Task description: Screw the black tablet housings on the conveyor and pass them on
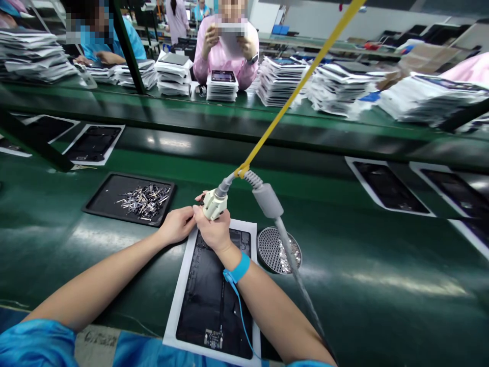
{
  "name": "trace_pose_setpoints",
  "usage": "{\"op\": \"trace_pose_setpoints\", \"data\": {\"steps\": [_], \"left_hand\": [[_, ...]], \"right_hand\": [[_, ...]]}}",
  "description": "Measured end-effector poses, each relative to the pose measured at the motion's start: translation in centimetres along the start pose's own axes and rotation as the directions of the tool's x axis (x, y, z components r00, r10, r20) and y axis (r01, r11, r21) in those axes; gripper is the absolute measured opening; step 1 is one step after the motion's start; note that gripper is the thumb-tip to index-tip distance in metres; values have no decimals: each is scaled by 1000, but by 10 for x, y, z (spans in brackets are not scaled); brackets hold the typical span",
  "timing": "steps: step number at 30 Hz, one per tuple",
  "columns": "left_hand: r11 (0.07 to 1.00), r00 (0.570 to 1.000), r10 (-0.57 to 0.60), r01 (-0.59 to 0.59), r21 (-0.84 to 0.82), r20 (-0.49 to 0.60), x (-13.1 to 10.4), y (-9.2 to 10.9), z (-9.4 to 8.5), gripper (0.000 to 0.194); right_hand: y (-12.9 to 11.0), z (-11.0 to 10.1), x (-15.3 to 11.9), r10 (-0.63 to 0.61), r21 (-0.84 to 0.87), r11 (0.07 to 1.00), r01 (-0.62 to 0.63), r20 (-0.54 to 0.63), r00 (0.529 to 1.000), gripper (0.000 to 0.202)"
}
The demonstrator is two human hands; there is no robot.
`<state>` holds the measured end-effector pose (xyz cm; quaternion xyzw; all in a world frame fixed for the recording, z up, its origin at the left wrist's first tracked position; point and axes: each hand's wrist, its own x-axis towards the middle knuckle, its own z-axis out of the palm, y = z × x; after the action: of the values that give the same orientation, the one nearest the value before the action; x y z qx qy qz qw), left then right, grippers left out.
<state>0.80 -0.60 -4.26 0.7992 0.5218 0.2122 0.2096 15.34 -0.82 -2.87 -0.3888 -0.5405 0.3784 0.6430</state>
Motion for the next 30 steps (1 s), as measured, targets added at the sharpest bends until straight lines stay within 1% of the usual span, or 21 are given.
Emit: {"op": "trace_pose_setpoints", "data": {"steps": [3, 8, 12, 16, 19, 21, 23, 25, 27, 30], "left_hand": [[1000, 1000, -18, 18, 9, 16, 0, 3, -3, 31], [1000, 999, -30, 30, 10, 22, 0, 4, -3, 28], [1000, 999, -28, 28, 13, 21, 1, 2, -1, 26], [1000, 1000, -10, 10, 13, 17, 0, -1, -1, 29], [999, 999, 39, -38, -9, 25, -1, -3, -3, 29], [997, 996, 75, -73, -31, 38, -1, -4, -5, 27], [995, 995, 91, -88, -49, 43, -2, -4, -7, 23], [995, 995, 91, -88, -50, 48, -4, -5, -8, 21], [996, 996, 83, -82, -24, 43, -4, -5, -8, 22], [996, 996, 84, -83, 40, -29, 0, 0, -4, 26]], "right_hand": [[0, 0, 0, 8, 33, 999, -8, 1, 1000, 31], [0, 0, -3, 27, -4, 1000, -27, 30, 999, 38], [0, 2, -6, -11, -5, 1000, 11, 42, 999, 41], [1, 4, -5, -22, 8, 1000, 22, 47, 999, 40], [-9, -1, 4, 6, 46, 999, -8, 47, 999, 41], [-23, -14, 14, 9, 80, 997, -8, -14, 1000, 40], [-40, -38, 23, -42, 78, 996, 53, -141, 989, 34], [-54, -69, 29, -110, -1, 994, 113, -241, 964, 30], [-63, -103, 30, -177, -112, 983, 147, -339, 924, 29], [-64, -145, 24, -194, -204, 972, 120, -401, 895, 27]]}}
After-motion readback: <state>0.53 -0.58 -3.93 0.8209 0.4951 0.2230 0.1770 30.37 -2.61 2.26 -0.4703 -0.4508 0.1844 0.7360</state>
